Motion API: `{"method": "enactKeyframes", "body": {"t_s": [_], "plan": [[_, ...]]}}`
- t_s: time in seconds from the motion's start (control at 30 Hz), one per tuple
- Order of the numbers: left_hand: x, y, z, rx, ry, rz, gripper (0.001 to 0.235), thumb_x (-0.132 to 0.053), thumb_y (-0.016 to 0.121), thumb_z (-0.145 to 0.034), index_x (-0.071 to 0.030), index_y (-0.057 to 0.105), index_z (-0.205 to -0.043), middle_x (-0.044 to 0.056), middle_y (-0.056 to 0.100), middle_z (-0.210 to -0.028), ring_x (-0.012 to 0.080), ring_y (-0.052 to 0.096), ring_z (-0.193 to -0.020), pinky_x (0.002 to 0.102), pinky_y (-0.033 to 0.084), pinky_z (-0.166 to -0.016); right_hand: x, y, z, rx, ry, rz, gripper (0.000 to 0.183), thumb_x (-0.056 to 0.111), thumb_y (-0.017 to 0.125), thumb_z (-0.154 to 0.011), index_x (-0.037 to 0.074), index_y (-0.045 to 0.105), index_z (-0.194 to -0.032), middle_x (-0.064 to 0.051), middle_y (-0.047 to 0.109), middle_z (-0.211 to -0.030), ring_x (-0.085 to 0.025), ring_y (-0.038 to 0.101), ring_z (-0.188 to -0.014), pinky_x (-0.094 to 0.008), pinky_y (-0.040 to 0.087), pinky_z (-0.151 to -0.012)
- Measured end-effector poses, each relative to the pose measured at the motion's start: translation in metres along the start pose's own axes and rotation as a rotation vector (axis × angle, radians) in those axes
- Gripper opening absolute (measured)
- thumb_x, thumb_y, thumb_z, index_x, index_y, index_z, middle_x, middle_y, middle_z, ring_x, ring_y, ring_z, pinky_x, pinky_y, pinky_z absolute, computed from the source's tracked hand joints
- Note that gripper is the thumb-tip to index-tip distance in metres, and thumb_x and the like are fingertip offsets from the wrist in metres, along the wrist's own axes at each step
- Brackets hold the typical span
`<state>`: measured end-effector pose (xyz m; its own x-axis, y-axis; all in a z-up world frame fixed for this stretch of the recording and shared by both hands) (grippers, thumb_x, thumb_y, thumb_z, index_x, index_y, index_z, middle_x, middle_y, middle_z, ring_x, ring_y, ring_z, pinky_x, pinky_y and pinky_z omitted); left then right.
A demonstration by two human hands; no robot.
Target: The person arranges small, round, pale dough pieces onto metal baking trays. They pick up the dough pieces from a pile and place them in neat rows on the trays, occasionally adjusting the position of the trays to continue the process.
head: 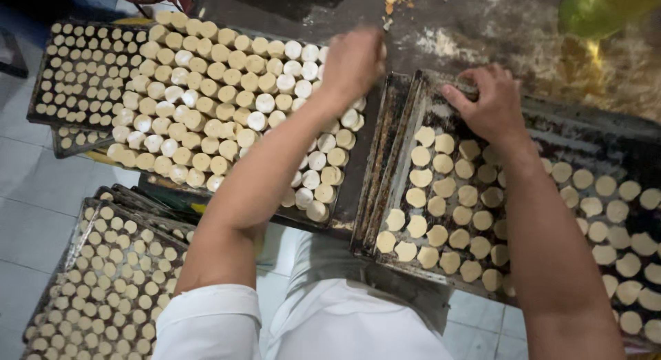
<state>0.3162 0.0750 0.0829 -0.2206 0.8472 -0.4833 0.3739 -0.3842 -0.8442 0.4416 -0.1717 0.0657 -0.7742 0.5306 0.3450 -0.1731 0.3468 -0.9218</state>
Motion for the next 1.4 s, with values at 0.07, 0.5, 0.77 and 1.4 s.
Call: {"method": "enactKeyframes", "body": {"t_s": [0.07,0.5,0.77,1.4], "plan": [[0.013,-0.02,-0.007,-0.073,-0.054,0.199,0.039,-0.018,0.08,-0.074,-0.005,0.072,-0.11,0.018,0.071,-0.105,0.0389,0.066,-0.101,0.053,0.05,-0.086,-0.004,0.003,0.001,-0.014,-0.014,-0.007,0.055,0.059,0.07,-0.105,0.006,0.071,-0.122,-0.017,0.062,-0.118,-0.037,0.057,-0.111,-0.057,0.041,-0.097],[0.004,0.009,0.016,0.207,-0.059,-0.151,0.019,-0.002,0.08,-0.068,0.003,0.072,-0.085,0.032,0.056,-0.13,0.043,0.069,-0.09,0.046,0.059,-0.076,-0.003,0.004,0.004,-0.017,-0.047,0.027,0.053,0.055,0.072,-0.108,0.006,0.072,-0.127,-0.019,0.061,-0.12,-0.039,0.056,-0.116,-0.064,0.038,-0.104],[-0.003,-0.003,0.036,0.161,0.124,0.031,0.023,-0.011,0.075,-0.094,0.003,0.069,-0.112,0.02,0.066,-0.111,0.0388,0.07,-0.084,0.05,0.056,-0.074,0.039,-0.035,0.002,-0.045,-0.064,-0.105,0.025,0.028,0.078,-0.105,0.005,0.073,-0.114,-0.017,0.057,-0.121,-0.033,0.057,-0.115,-0.046,0.054,-0.097],[-0.042,0.02,0.078,0.294,-0.22,1.255,0.035,0.0,0.079,-0.087,-0.001,0.072,-0.122,0.005,0.076,-0.107,0.0104,0.074,-0.093,0.024,0.066,-0.086,0.082,-0.032,0.024,0.22,0.099,-0.386,0.017,0.021,0.073,-0.102,0.004,0.076,-0.097,-0.008,0.06,-0.118,-0.017,0.06,-0.097,-0.034,0.054,-0.081]]}}
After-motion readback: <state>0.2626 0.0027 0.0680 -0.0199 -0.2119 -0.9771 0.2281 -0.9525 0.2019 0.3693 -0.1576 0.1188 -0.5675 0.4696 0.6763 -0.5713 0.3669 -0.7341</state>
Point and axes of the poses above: each hand's wrist, its own z-axis away from the middle knuckle, its own y-axis out of the palm, x = y × z, the point moved 6 cm from there along -z, towards the middle knuckle
